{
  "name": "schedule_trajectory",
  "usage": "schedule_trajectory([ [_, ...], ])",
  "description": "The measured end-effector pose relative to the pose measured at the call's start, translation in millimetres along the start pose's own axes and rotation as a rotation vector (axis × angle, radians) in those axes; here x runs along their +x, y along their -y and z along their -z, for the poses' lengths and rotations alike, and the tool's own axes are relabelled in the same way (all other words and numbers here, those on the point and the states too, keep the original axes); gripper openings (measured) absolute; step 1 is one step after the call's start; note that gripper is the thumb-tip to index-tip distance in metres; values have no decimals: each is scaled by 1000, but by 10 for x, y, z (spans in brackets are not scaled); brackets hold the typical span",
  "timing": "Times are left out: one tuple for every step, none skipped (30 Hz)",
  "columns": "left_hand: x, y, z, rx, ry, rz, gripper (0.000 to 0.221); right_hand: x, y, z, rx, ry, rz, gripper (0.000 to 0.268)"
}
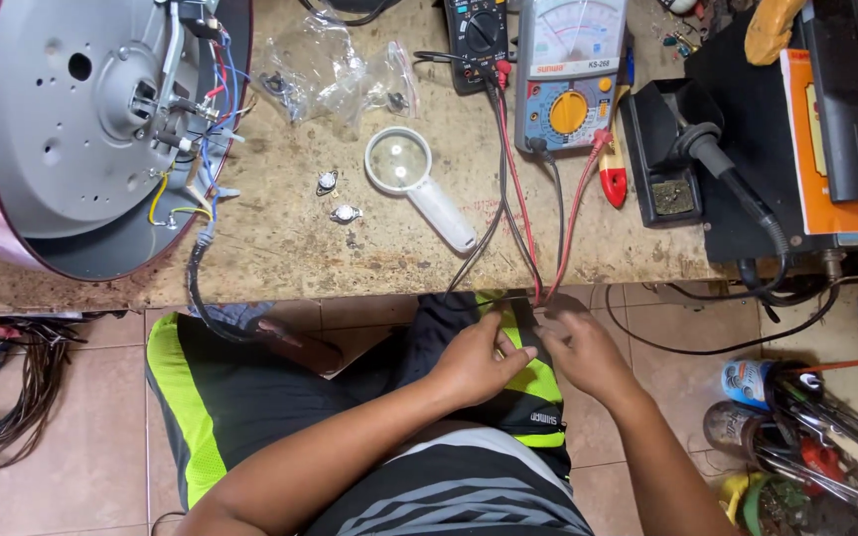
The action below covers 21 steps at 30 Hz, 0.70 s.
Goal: Repairing a rice cooker by inspecting internal components and using diagnostic tools.
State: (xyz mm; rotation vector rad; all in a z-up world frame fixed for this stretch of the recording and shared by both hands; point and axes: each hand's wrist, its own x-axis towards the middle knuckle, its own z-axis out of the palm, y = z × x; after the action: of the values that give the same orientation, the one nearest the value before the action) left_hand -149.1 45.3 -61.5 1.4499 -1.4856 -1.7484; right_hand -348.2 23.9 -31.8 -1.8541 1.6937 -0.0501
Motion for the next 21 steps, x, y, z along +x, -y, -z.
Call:
schedule_trajectory([
  [-41, -107, 24, 14, 6, -7, 69, 34, -99, -137, 61, -167, 139, 22],
  [-76, -219, 52, 29, 11, -15, 60, 78, -198, -270, 122, -338, 279, 15],
  [-67, -241, 31, 31, 11, -16, 60, 48, -226, -291, 122, -340, 279, 15],
  [-51, -274, 10, 42, 10, -17, 61, 26, -254, -294, 179, -399, 275, 12],
  [-37, -309, -8, 54, 8, -18, 62, 3, -280, -297, 236, -458, 272, 11],
  [-46, -311, -27, 54, 8, -25, 62, -50, -184, -236, 232, -464, 274, 11],
  [-55, -313, -45, 67, 11, -34, 49, -104, -86, -176, 267, -494, 264, 10],
  [-59, -321, -62, 79, 12, -43, 41, -150, 10, -108, 301, -524, 256, 10],
  [-35, -347, -106, 78, 10, -51, 41, -180, -20, -73, 296, -530, 261, 10],
  [-28, -360, -146, 71, -5, -63, 37, -215, -43, -57, 373, -522, 196, 13],
  [-22, -369, -184, 63, -20, -74, 33, -250, -65, -45, 449, -513, 131, 17],
  [-11, -428, -216, 63, -26, -76, 33, -293, -111, -55, 449, -511, 137, 17],
  [-4, -487, -246, 117, -22, -115, 40, -338, -155, -65, 461, -456, 57, 18],
  [6, -547, -271, 172, -21, -155, 51, -375, -197, -73, 472, -400, -22, 21],
  [74, -508, -343, 173, -28, -156, 51, -402, -291, -134, 472, -398, -15, 21],
  [147, -475, -415, 177, -18, -227, 35, -423, -388, -185, 475, -370, -1, 17],
  [220, -442, -484, 182, -8, -298, 35, -443, -483, -237, 478, -342, 14, 14],
  [272, -414, -509, 181, -20, -301, 35, -456, -524, -256, 475, -340, 25, 14],
  [324, -386, -531, 149, -30, -345, 35, -469, -563, -275, 530, -314, 8, 19],
  [378, -359, -544, 118, -42, -389, 38, -469, -598, -293, 585, -285, -8, 23],
  [402, -347, -553, 119, -57, -392, 38, -466, -759, -360, 582, -281, 6, 23],
])
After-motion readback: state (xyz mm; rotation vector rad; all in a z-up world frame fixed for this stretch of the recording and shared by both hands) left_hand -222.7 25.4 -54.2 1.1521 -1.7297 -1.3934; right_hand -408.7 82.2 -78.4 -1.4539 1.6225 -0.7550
